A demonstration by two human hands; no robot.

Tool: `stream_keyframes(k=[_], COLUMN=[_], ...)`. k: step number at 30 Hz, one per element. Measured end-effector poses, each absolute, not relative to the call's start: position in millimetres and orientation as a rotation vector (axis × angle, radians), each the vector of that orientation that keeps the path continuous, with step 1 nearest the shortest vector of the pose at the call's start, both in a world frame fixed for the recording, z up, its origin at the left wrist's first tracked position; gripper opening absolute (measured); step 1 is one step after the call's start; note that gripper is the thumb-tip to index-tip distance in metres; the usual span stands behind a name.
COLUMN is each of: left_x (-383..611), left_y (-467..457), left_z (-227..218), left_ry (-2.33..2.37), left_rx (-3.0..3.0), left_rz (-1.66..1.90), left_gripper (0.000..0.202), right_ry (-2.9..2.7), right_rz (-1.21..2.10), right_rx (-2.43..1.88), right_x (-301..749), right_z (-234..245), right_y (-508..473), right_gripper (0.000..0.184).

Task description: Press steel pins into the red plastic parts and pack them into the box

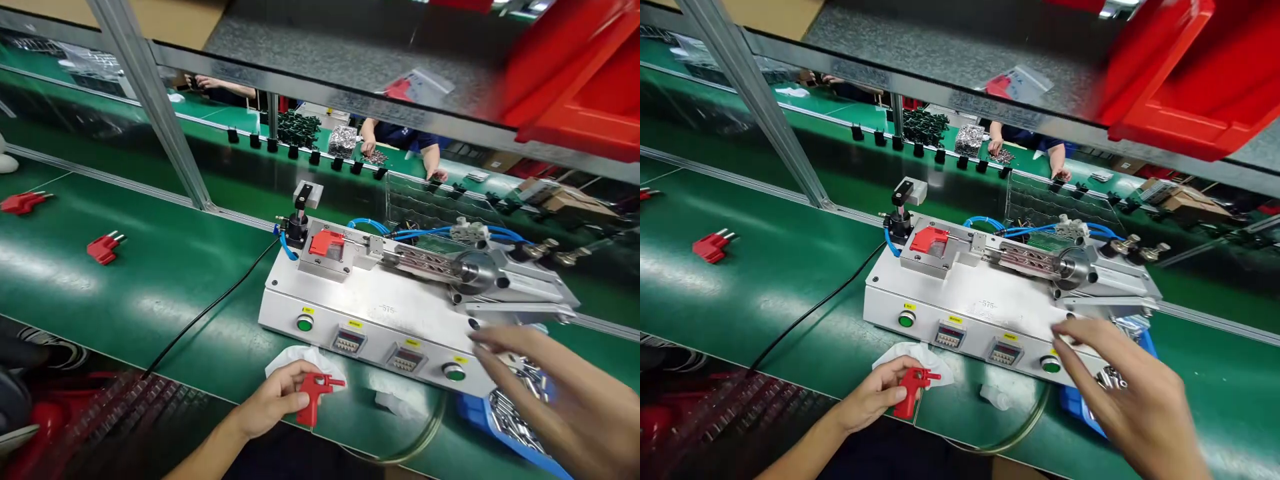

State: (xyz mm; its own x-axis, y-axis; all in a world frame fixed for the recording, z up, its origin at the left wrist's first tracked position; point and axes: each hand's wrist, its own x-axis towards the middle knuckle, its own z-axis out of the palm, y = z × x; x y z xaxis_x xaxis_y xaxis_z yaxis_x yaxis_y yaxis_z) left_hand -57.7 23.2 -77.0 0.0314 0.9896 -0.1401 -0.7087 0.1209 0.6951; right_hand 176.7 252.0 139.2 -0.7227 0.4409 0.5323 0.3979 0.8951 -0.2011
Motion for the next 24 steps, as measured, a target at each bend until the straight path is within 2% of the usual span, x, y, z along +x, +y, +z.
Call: stream_keyframes(k=[2, 7, 12, 17, 21, 24], left_x=[-59.0, -59.0, -59.3, -60.0, -58.9, -58.8], left_y=[23.2, 22.5, 23.1, 23.6, 24.0, 24.6], left_z=[-77.2, -74.2, -76.4, -78.4, -77.4, -76.2], left_ry=[0.663, 0.626, 0.617, 0.59, 0.599, 0.602], left_rx=[0.485, 0.516, 0.525, 0.499, 0.52, 0.517], left_rz=[1.388, 1.39, 1.392, 1.349, 1.392, 1.428], left_gripper=[0.043, 0.04, 0.042, 0.043, 0.05, 0.045], right_ry=[-2.478, -2.42, -2.531, -2.585, -2.768, -2.946], right_rz=[0.182, 0.189, 0.11, 0.052, -0.003, -0.072], right_rx=[-0.448, -0.426, -0.386, -0.389, -0.42, -0.456], right_x=[115.1, 8.1, 5.0, 7.1, -28.6, -53.1], right_z=[144.8, 127.0, 106.6, 113.8, 126.4, 139.4], right_y=[262.9, 301.8, 309.8, 295.7, 292.5, 295.0], right_gripper=[0.008, 0.011, 0.022, 0.027, 0.022, 0.015])
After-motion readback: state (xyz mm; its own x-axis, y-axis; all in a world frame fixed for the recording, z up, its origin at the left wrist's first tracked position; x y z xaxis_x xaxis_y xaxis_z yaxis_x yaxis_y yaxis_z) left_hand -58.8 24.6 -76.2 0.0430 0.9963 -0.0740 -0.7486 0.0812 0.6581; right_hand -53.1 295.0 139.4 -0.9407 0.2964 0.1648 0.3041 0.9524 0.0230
